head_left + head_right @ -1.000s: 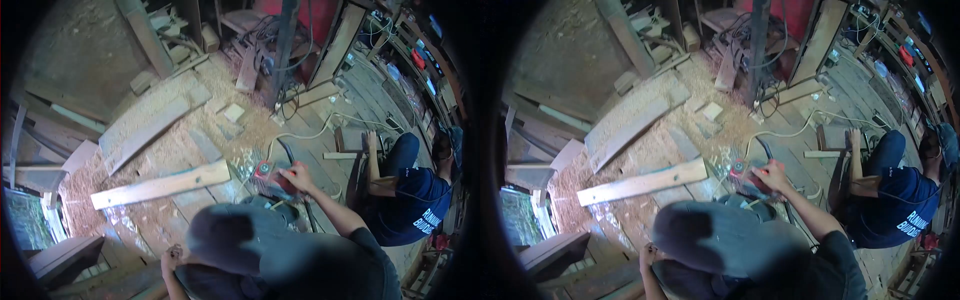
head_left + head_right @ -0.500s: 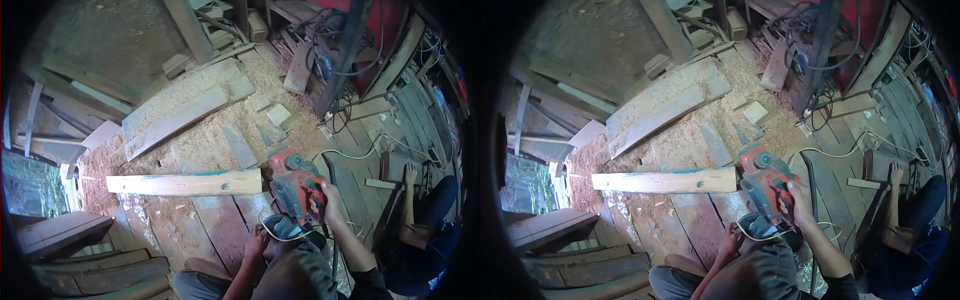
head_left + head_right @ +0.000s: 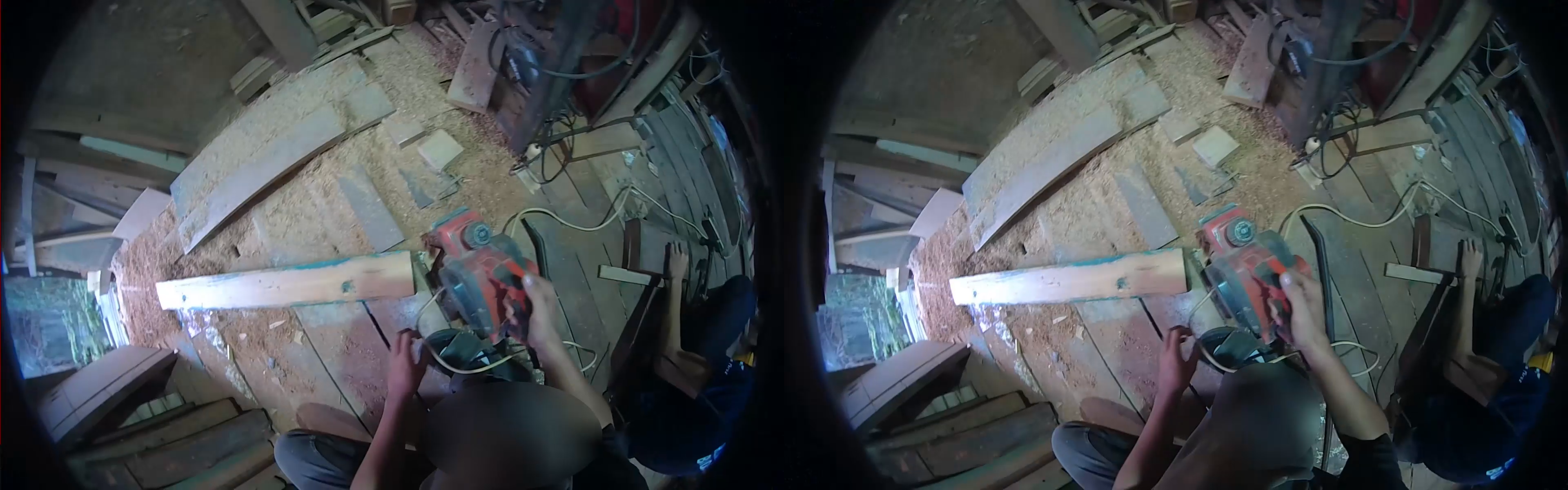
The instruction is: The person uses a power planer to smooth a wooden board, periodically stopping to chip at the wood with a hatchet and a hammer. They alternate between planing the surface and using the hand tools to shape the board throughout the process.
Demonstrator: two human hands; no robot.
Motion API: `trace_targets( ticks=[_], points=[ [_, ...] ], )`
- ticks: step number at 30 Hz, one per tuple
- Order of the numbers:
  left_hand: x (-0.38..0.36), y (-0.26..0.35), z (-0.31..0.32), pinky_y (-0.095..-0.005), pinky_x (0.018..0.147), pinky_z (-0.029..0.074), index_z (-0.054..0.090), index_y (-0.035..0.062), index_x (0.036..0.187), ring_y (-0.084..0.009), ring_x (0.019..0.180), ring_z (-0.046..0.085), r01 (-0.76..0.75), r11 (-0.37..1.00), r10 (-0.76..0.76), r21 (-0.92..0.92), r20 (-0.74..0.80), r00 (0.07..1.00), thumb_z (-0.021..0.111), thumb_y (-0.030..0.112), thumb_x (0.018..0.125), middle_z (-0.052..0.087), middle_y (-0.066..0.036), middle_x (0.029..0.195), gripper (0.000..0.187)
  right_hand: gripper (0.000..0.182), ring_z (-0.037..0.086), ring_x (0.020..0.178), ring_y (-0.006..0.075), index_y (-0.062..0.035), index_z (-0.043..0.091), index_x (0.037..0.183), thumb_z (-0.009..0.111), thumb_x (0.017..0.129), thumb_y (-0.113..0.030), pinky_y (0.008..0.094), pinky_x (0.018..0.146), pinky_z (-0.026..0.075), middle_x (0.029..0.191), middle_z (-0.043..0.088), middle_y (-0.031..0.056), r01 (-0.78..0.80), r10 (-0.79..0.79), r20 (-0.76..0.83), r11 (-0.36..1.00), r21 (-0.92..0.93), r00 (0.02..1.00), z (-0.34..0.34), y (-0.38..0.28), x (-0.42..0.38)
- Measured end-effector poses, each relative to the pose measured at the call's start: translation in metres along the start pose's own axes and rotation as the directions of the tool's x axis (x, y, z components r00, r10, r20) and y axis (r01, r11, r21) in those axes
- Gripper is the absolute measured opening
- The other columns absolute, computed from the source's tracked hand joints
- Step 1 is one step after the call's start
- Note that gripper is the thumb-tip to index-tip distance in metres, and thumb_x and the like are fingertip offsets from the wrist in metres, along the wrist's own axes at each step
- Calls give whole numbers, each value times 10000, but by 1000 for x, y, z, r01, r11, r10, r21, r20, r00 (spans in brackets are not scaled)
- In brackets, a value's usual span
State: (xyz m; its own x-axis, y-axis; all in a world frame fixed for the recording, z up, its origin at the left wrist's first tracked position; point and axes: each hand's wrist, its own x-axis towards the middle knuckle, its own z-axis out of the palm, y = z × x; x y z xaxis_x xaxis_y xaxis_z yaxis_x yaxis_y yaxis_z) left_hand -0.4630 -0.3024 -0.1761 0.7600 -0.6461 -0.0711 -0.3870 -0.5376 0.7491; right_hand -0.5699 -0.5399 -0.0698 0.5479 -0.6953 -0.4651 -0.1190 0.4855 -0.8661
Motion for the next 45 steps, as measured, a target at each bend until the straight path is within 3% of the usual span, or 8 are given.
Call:
trace_targets(
  ticks=[2, 6, 10, 20, 29, 37, 39, 45],
  points=[
    [-2, 13, 11, -445, 912, 470, 533, 7, 1071, -391, 1075, 551, 126, 992, -122, 8, 311, 943, 675, 135, 818, 545, -218, 1161, 317, 396, 463, 438, 63, -51, 579, 838, 515, 961, -423, 228, 384, 331, 591, 532, 6, -25, 22, -52, 998, -52, 998, -12, 7, 8],
    [-8, 33, 66, -447, 975, 437, 564, 40, 1128, -380, 1115, 549, -420, 878, 464, -230, 622, 631, 602, 180, 833, 568, -184, 1180, 329, 421, 459, 420, 66, -47, 579, 772, 548, 946, -429, 228, 376, 301, 596, 532, 9, 88, -90, -1, 983, -161, 996, -18, -3, 34],
    [10, 89, 116, -445, 935, 458, 571, 27, 1138, -360, 1089, 573, -356, 830, 546, -430, 758, 358, 588, 101, 812, 584, -213, 1158, 335, 462, 515, 571, 87, 2, 694, 857, 569, 940, -435, 273, 517, 417, 639, 559, 15, 259, -298, 37, 755, -603, 954, -19, 4, 81],
    [9, 62, 105, -336, 878, 487, 606, 15, 1144, -280, 954, 640, 190, 916, 241, -354, 861, 447, 565, 116, 882, 648, -192, 1036, 284, 518, 674, 699, 262, -37, 738, 907, 549, 907, -520, 390, 666, 488, 756, 692, 183, 267, -290, 22, 847, -459, 957, 51, -3, 161],
    [64, -44, -46, -318, 789, 495, 613, -28, 967, -186, 870, 623, 6, 957, 25, -290, 105, 994, 500, -41, 880, 649, -107, 941, 144, 580, 645, 706, 256, -40, 695, 847, 499, 908, -583, 394, 652, 470, 718, 661, 126, 217, -261, -5, 815, -537, 965, 76, 14, 181],
    [96, -72, -159, -314, 731, 506, 599, 5, 1119, -196, 871, 610, 43, 999, -42, 1, -217, 975, 512, 8, 922, 640, -108, 980, 216, 426, 616, 716, 234, -4, 633, 995, 621, 907, -421, 365, 671, 471, 810, 648, 123, 293, -299, 84, 774, -562, 951, 73, 28, 187],
    [98, -74, -176, -302, 717, 503, 600, 34, 1134, -172, 869, 609, 131, 991, -131, -12, -215, 968, 533, 20, 903, 638, -84, 954, 240, 406, 611, 799, 278, 1, 573, 1127, 698, 856, -274, 381, 703, 471, 926, 629, 145, 507, -692, 154, 339, -793, 705, 74, 17, 169],
    [63, -107, -166, -254, 704, 490, 604, 40, 1138, -120, 822, 591, 303, 933, -337, -193, -182, 924, 542, 10, 885, 617, -41, 903, 263, 599, 526, 1103, 364, -5, 492, 1240, 738, 783, -304, 469, 922, 433, 1147, 542, 191, 792, -382, 698, 207, -574, 606, 150, 40, 116]
  ],
)
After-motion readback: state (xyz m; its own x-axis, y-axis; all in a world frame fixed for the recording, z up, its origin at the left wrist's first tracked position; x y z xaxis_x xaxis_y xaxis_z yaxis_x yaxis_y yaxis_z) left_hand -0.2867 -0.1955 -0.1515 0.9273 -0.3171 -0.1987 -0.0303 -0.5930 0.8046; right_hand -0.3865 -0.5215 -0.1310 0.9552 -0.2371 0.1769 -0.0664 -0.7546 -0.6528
